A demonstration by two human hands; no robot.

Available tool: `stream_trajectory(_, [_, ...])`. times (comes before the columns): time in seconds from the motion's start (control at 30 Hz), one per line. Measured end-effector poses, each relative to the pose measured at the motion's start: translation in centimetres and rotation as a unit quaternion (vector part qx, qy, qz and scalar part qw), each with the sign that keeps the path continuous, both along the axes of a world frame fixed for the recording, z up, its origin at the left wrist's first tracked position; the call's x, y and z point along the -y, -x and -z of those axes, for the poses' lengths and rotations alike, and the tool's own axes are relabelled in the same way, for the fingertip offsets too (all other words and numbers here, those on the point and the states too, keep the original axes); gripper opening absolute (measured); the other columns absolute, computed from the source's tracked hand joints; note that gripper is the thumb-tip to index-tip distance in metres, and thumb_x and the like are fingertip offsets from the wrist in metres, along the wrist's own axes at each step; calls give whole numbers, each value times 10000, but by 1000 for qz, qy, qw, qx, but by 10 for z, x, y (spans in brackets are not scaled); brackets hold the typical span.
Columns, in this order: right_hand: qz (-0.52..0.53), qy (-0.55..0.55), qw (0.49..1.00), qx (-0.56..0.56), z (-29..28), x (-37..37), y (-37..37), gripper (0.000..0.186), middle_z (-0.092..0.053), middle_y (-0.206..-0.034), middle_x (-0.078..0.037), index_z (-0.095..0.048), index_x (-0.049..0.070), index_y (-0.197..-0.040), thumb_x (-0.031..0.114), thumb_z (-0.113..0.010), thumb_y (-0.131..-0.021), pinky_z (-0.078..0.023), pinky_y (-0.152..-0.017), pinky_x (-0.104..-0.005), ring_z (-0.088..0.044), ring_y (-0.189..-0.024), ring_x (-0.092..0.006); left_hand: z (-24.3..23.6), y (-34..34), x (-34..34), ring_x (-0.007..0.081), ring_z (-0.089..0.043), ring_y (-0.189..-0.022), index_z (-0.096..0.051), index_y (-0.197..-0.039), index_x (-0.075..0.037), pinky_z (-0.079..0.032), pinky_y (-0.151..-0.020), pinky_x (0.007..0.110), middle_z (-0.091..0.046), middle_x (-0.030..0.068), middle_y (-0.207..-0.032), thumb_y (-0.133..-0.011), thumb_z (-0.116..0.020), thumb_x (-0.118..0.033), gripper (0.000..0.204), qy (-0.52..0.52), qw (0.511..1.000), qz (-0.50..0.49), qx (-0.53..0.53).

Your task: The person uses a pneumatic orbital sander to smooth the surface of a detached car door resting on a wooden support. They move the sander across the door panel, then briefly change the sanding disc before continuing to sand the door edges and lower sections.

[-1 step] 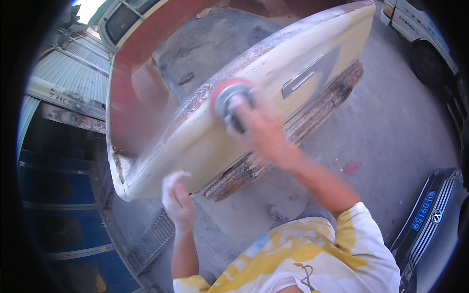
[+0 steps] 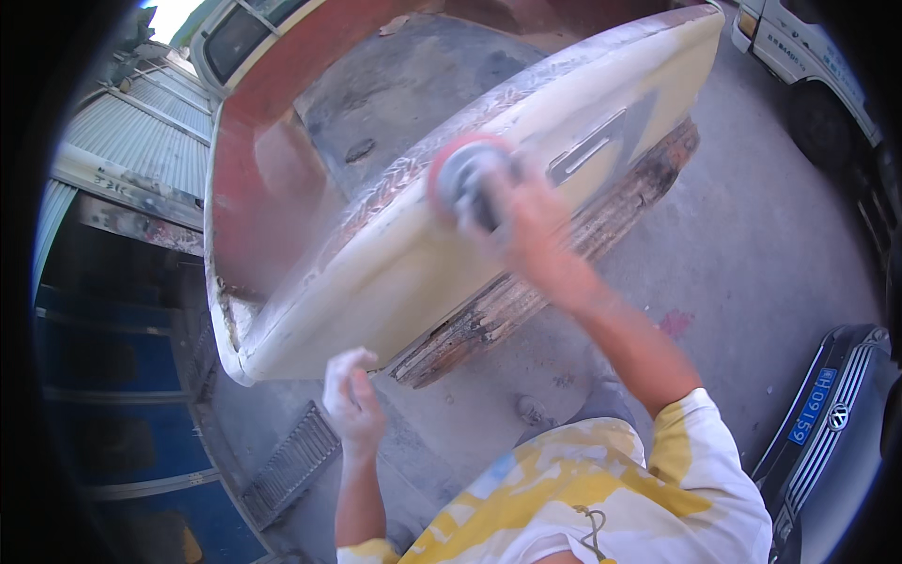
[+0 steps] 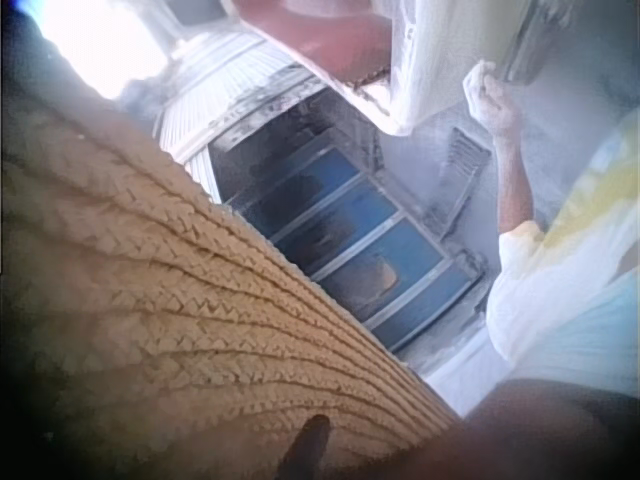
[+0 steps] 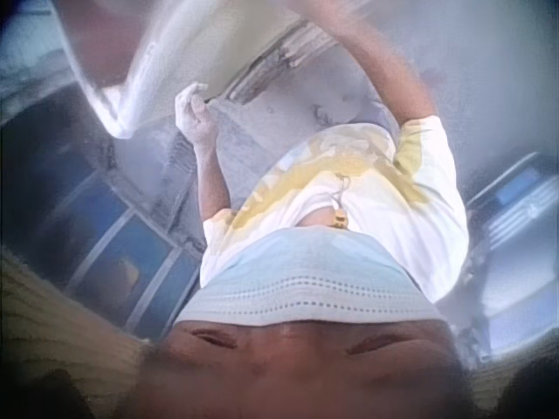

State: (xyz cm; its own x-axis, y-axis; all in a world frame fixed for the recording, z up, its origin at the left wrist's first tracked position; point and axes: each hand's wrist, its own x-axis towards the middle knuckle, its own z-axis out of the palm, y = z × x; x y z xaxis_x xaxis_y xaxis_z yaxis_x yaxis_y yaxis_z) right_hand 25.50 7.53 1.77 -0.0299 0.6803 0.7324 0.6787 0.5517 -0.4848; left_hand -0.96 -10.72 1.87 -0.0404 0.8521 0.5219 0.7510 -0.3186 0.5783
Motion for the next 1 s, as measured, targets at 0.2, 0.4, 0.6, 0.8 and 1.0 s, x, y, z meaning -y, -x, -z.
stream_trajectory(0.2, [219,116,969,-25,-57,-56,-54,445,-623,-1043,-196,-610,65,-1239,328,-696,-892,-576,-771,-450,-684,-884,-343,56,18,66,314,-708,-973,-688,-1119,6,-545,-874,373,-718,176,-1080,-1016,-598,-140,200,226,973,-44,17])
stream_trajectory(0.4, [-12,34,999,26,-30,6,54,390,-577,-1005,-194,-613,119,-1157,249,-748,-815,-567,-709,-468,-657,-872,-374,77,-79,-54,315,-635,-1189,-585,-1346,22,-484,-1012,405,-667,188,-1259,-1014,-613,-200,400,206,967,110,104])
stream_trajectory(0.6, [26,-6,998,-51,-1,0,20,490,-540,-1041,-156,-584,126,-1179,175,-808,-747,-558,-692,-435,-631,-887,-336,113,-170,-140,324,-579,-1257,-497,-1413,14,-448,-1050,447,-589,194,-1369,-938,-717,-205,568,186,956,140,180])
stream_trajectory(0.8, [109,-50,956,-269,40,-44,-38,587,-551,-1094,-196,-525,30,-1245,128,-817,-746,-526,-826,-481,-586,-982,-394,127,-210,-204,343,-676,-1102,-531,-1345,14,-531,-936,420,-691,189,-1169,-881,-782,-202,571,171,971,127,111])
stream_trajectory(1.0, [71,-92,926,-360,47,-28,-4,627,-539,-1075,-207,-509,33,-1235,114,-843,-710,-506,-848,-479,-576,-985,-386,84,-180,-193,407,-714,-1009,-607,-1237,17,-556,-862,424,-723,227,-1078,-874,-758,-163,433,175,981,55,71])
